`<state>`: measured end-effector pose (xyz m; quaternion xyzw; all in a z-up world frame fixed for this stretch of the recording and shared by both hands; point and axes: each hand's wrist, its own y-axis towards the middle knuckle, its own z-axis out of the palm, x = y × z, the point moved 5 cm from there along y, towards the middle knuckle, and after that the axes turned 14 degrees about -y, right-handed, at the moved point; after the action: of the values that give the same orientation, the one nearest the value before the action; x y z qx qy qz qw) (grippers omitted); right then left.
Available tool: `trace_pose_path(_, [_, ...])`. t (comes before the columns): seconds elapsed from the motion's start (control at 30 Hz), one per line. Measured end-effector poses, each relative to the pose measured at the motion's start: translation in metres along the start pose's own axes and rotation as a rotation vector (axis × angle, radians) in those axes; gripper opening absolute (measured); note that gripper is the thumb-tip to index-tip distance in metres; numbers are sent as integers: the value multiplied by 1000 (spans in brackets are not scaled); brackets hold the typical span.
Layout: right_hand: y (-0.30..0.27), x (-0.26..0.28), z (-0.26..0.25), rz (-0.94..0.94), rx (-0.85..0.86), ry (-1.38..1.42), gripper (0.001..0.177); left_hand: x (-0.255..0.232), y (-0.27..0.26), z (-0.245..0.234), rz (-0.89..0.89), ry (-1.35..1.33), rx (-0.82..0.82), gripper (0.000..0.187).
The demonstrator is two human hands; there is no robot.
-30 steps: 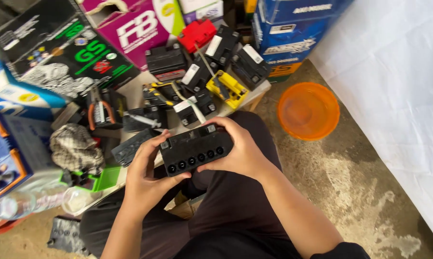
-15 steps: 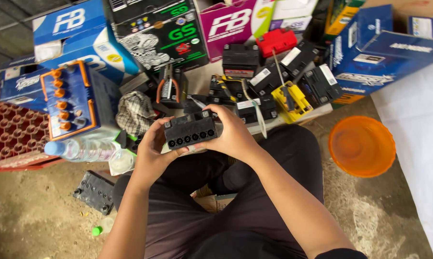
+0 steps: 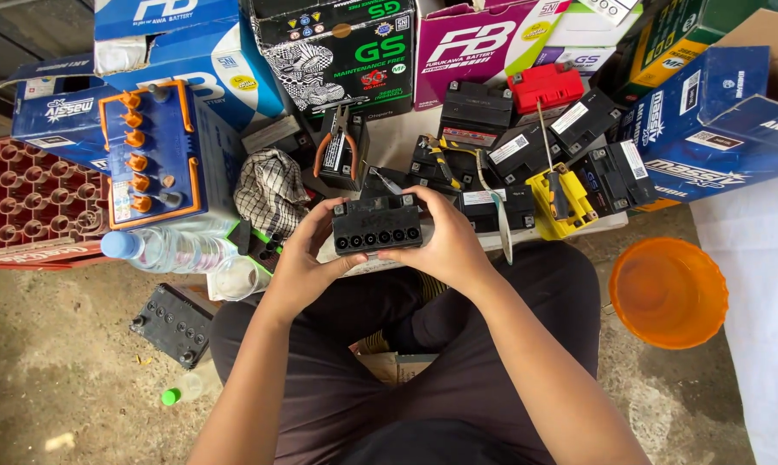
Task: Cleaning a battery with a cloth and refilling its cells with liquid using a syringe
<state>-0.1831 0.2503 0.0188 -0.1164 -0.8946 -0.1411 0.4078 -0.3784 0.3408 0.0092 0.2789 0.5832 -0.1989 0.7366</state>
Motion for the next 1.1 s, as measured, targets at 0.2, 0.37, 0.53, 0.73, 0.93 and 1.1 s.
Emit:
trace_pose_path(0.2, [-3,2,5,14,-25,-13,92,-1,0,-5,-10,15,13,89])
trace_pose_path(0.37, [1,4,9,8,3,-12,92,-3,-1,-9,-28,20,-9,88])
trace_pose_path(0.53, [-1,14,1,-28,99,-47,99,1,-3,-8,-43,9,-22,88])
trace_pose_path(0.73, [0,35,-30,-16,273,-333,93,5,-3,-11,-45,-5,-21,89])
trace_pose_path(0.93, [10,-12,-5,-142,246,-562,67,6,-4,-9,-39,12,-16,91])
trace_pose_path(1.1, [22,-28,15,-260,212,-566,41,4,-6,-9,-40,1,-27,93])
